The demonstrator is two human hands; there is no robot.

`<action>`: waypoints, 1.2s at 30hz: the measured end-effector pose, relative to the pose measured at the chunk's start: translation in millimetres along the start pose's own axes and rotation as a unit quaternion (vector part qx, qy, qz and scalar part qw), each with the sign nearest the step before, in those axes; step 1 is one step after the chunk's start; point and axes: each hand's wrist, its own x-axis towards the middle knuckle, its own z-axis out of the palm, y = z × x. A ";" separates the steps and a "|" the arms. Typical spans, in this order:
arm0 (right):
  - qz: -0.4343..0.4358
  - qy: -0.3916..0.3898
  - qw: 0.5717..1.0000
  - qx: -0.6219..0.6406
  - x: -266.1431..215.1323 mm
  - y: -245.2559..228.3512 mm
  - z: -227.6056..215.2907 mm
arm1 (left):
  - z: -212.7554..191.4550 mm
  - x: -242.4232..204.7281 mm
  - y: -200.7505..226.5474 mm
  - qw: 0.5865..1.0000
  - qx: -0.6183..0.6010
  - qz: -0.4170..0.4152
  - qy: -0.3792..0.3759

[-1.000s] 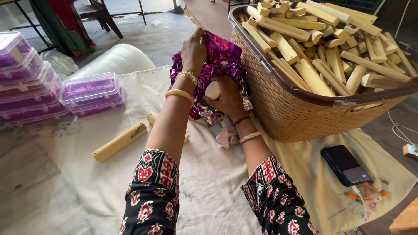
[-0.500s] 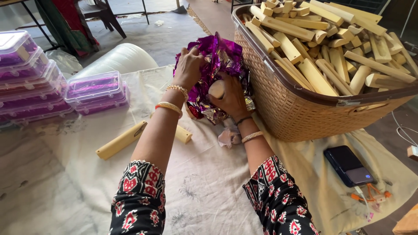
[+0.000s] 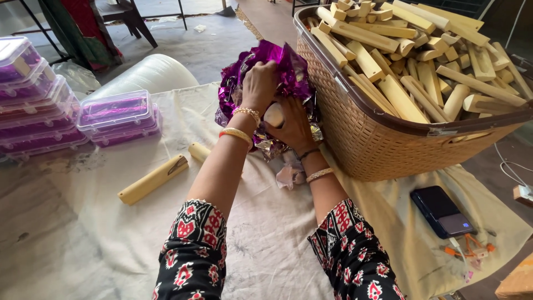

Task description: Wrapping small wooden sticks in pink metallic foil and storing them in a container.

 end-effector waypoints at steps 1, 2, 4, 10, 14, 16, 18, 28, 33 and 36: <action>0.001 0.001 1.000 0.023 -0.9 -0.9 -1.1 | -17.3 4.0 10.0 0.995 -0.053 -0.072 -0.046; 0.002 0.003 0.999 0.046 -1.4 -1.9 -2.0 | -34.8 8.2 19.8 0.980 -0.106 -0.143 -0.092; 0.008 0.009 0.998 0.054 -5.8 3.6 1.2 | -40.6 12.5 16.4 0.964 -0.183 -0.180 -0.071; 0.000 0.067 0.995 0.076 -11.5 10.3 1.8 | 18.8 15.1 -59.1 0.800 -0.499 -0.333 0.008; 0.029 0.062 0.995 0.071 -4.0 4.1 -1.0 | -2.9 18.6 -64.5 0.736 -0.592 -0.311 0.104; 0.079 0.022 0.995 0.050 3.3 -5.7 -4.1 | -25.8 17.8 -59.5 0.745 -0.585 -0.296 0.126; 0.128 -0.018 0.991 0.030 7.3 -9.7 -3.5 | -35.9 15.9 -68.1 0.754 -0.576 -0.280 0.149; 0.051 0.055 0.993 -0.091 16.4 -13.8 -11.9 | -140.3 -77.1 -55.2 0.889 -0.394 -0.231 -0.021; 0.018 0.095 0.987 -0.128 33.1 -51.0 -30.3 | -208.1 -161.1 -36.1 0.926 -0.252 -0.257 -0.111; -0.011 0.140 0.985 -0.098 42.2 -86.9 -37.8 | -232.3 -206.7 -36.5 0.921 -0.228 -0.289 -0.129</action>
